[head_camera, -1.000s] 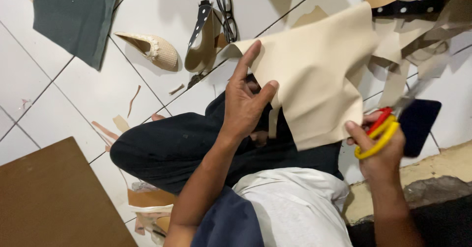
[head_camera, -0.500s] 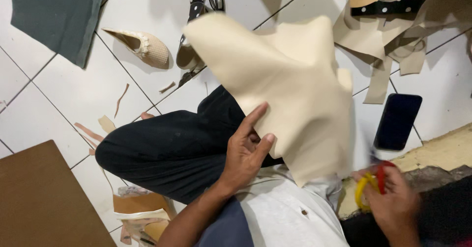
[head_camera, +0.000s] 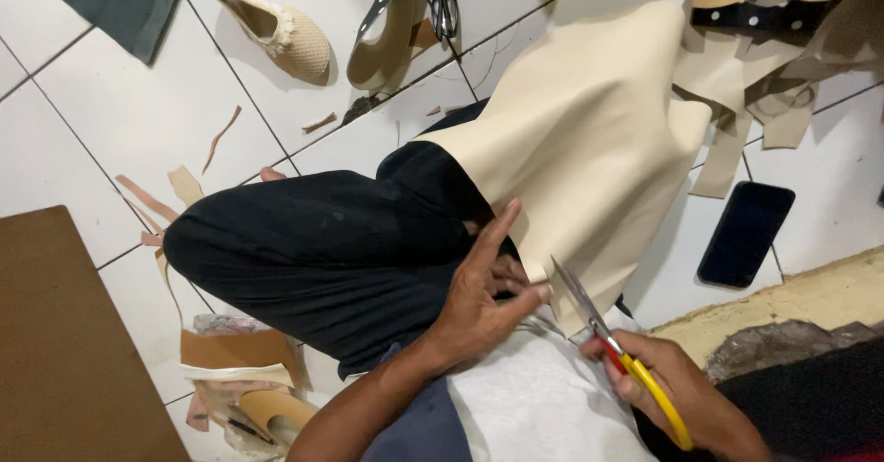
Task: The person sits on the floor and uses scissors to trim excess material from the edge of a fabric shoe upper, turning it while cutting. They then pick up a strip of backing material and trim it into a narrower band with the scissors.
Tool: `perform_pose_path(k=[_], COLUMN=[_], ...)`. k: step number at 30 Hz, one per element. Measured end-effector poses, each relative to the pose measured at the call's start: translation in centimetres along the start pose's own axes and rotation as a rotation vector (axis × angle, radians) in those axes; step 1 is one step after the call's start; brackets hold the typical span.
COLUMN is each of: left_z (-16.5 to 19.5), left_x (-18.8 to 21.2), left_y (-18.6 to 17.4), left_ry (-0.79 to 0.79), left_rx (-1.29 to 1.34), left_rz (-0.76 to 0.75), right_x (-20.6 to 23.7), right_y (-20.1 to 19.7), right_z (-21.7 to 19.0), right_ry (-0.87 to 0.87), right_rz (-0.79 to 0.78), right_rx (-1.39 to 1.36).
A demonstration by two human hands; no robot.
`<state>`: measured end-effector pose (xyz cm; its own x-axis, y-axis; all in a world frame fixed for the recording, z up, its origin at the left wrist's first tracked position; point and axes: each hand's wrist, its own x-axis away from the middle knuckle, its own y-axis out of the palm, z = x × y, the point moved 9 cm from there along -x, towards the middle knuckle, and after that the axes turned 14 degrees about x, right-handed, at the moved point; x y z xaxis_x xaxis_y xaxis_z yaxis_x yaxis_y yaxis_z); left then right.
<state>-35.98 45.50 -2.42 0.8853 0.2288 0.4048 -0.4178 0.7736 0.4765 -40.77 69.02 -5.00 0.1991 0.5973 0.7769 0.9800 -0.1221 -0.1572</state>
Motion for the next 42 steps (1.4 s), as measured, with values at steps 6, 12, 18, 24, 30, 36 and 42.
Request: perform_pose_path(k=[6,12,18,24,30,36,42], left_z=[-0.4,-1.1,3.1,15.0,17.2,9.2,1.1], left_x=[0.0,-2.5,-9.6,-13.1,-15.8,-15.6,-4.6], left_y=[-1.1,-3.9,-10.5,-7.9,-7.6,-12.4,-8.8], left_ry=[0.061,0.265,0.222,0.746,0.859,0.362,0.201], left_rx=[-0.198,0.185,0.685,-0.128,-0.119,0.017,-0.211], left_rz=[0.062,0.116,0.235,0.120,0.105,0.410,0.306], right_x=[0.3,-0.6,-5.2,-4.7,-1.4,-4.6,-3.3], right_y=[0.2,-1.9,-8.9,-10.6,-13.4,-6.9,-2.8], right_z=[0.4,2.9,6.1,1.5,-3.4,-2.6,-4.0], right_ry=[0.019,-0.026,0.031,-0.252,-0.124,0.165,-0.048], right_rz=[-0.045,0.294,0.832,0.971,0.981,0.516,0.214], right_rx=[0.156,-0.071,-0.134,-0.407,-0.108,-0.032,-0.049])
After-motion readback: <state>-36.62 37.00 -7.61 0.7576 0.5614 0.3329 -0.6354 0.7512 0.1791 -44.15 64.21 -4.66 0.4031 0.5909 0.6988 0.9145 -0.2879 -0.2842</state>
